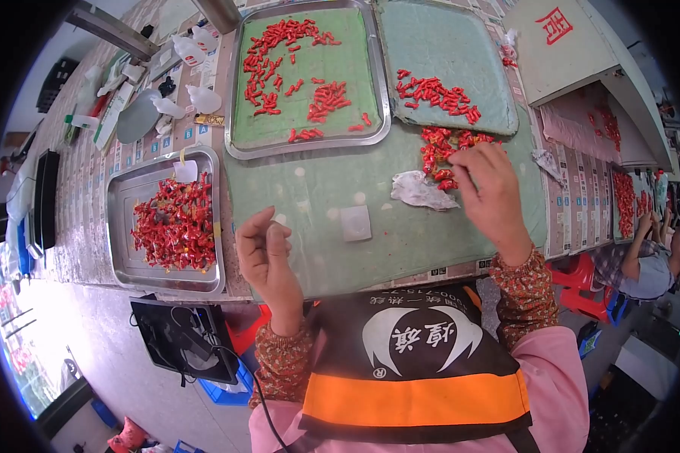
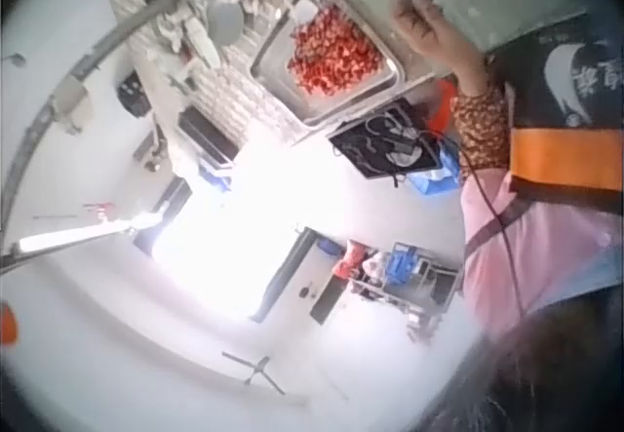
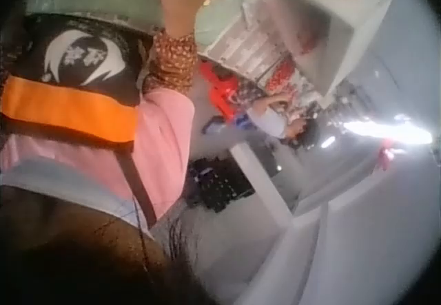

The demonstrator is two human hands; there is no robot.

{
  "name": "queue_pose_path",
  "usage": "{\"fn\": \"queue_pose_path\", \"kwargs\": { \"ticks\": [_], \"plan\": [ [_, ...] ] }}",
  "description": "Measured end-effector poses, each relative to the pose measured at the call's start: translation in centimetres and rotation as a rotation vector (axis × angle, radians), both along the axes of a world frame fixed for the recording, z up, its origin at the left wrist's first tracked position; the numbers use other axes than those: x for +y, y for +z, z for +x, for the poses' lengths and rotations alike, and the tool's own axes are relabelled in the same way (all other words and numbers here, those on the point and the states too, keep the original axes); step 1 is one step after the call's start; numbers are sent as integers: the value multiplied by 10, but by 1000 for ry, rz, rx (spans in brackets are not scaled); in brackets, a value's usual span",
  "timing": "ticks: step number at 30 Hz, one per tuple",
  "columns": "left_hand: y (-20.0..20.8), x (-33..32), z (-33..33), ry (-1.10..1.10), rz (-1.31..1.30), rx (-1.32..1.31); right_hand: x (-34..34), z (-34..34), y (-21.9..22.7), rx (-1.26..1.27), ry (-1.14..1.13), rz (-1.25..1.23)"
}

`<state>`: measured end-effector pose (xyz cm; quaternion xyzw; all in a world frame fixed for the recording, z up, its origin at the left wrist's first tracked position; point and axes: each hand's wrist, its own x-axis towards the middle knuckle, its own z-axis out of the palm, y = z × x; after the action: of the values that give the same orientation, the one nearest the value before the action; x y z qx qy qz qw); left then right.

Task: The person assembles small plastic figures by attaching pieces together with glue by hand, trims small components with a knife, pours liquid from a squeeze bottle into a small container, and glues additional pieces onto the figures.

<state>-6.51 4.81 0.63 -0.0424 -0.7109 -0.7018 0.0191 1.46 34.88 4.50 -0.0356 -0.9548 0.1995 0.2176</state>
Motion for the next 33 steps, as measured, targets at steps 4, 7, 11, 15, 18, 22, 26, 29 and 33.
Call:
{"fn": "queue_pose_path", "kwargs": {
  "ticks": [4,7,11,15,18,22,26,29,33],
  "plan": [
    [-4,-2,-1,1,2,-11,24,25,-1,-103,-112,104],
    [-5,-3,0,-51,12,-69,32,49,-6,-223,-140,78],
    [-4,3,-3,-54,-2,-74,25,59,-14,-253,-158,92],
    [-5,5,-4,-77,13,-66,25,68,-28,-231,-127,173],
    [-8,2,-2,-80,9,-63,20,73,-25,-270,-110,182],
    [-13,-1,3,-65,-5,-77,23,78,-24,-294,-77,202],
    [-17,-7,3,-28,-20,-72,41,82,-25,-368,-71,48],
    [-20,-11,5,-19,-4,-75,51,84,-20,-413,17,-5],
    [-26,-16,6,-8,-20,-71,53,77,1,-470,2,-215]
  ]
}}
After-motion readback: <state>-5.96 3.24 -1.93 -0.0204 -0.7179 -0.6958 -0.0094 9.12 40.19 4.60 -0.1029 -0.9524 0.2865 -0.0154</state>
